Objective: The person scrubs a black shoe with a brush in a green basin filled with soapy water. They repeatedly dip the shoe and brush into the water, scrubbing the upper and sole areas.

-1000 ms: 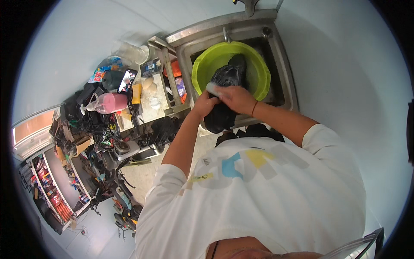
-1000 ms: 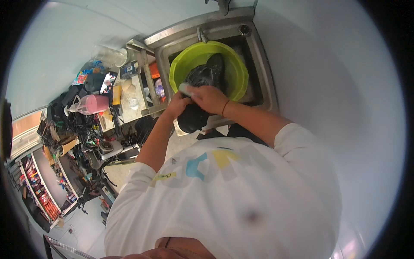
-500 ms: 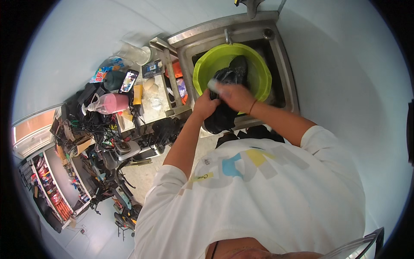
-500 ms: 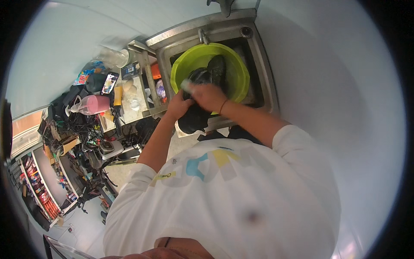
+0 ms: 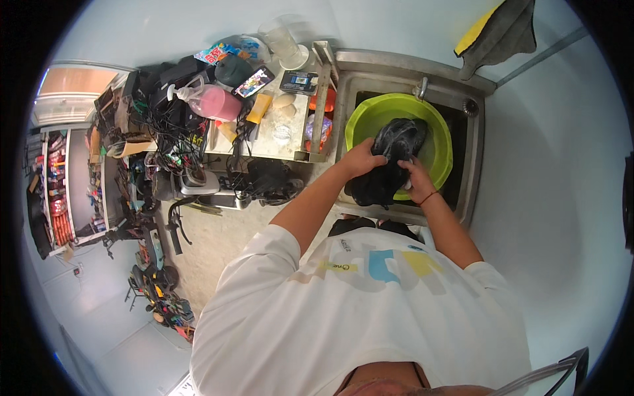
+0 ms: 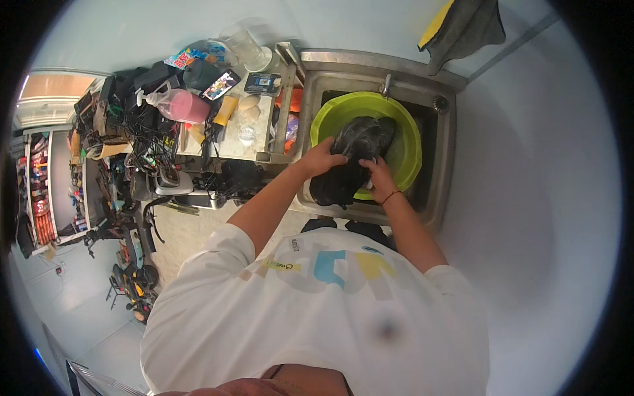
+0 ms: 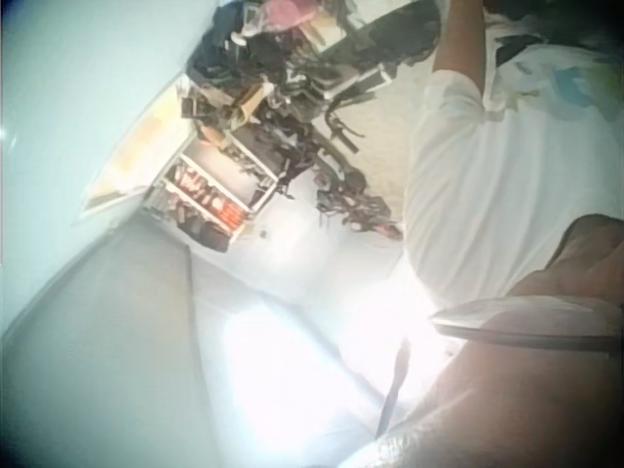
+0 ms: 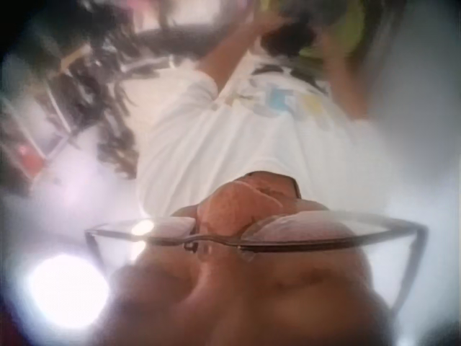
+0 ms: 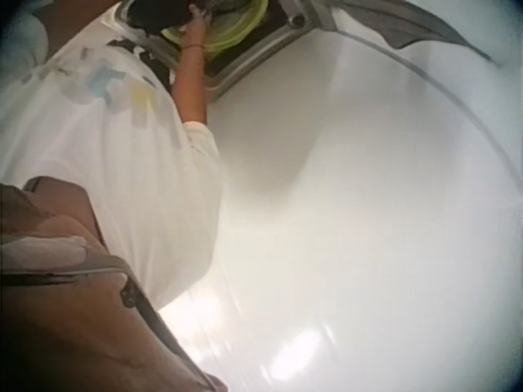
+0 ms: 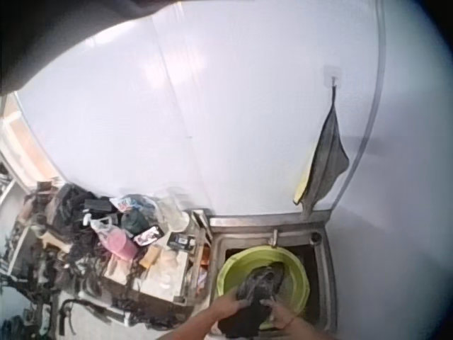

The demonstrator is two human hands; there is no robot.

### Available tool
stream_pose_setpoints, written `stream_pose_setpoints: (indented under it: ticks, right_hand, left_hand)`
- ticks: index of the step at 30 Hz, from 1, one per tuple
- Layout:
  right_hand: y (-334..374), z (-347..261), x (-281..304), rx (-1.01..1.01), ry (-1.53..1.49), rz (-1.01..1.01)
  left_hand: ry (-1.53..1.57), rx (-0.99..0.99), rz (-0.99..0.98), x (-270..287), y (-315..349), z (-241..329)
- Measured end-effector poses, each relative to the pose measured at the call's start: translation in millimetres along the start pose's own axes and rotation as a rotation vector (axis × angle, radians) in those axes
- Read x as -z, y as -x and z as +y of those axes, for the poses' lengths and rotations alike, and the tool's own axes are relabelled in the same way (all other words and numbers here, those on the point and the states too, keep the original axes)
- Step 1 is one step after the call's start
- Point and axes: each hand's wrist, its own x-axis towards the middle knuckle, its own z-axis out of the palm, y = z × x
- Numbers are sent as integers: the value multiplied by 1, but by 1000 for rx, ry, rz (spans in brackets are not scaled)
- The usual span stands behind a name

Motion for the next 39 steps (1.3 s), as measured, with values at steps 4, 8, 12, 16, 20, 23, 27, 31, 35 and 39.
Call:
stream_pose_setpoints:
  ticks: [4,8,12,16,20,23,27,31,35,39]
  right_hand:
    - [-32,5,31,-147,-328,-13]
    - [-75,22,73,-91,-577,-50]
    - [-62,21,47,-43,-438,135]
    - [-37,12,16,118,-352,49]
    - [-21,-3,12,132,-108,81]
    - [-24,-9,44,4,70,247]
    - [20,-38,8,507,522,402]
    - [36,-7,-25,894,899,18]
    - [50,-31,-20,826,976,-192]
    - [38,-28,-30,881,981,-157]
  left_hand:
    - [580,21,-203,3,8,0]
    - [1137,143,-324,-11,38,-18]
    - [1368,65,-359,-29,52,-31]
    - [1285,168,-228,-29,41,-40]
    - [1095,90,-192,-16,53,-22]
    - [989,88,-106,-15,51,-21]
    - [954,120,-24,-18,44,-30]
    - [974,137,69,-29,37,-32]
    - [812,186,122,-16,44,-28]
    - [804,173,121,-16,37,-30]
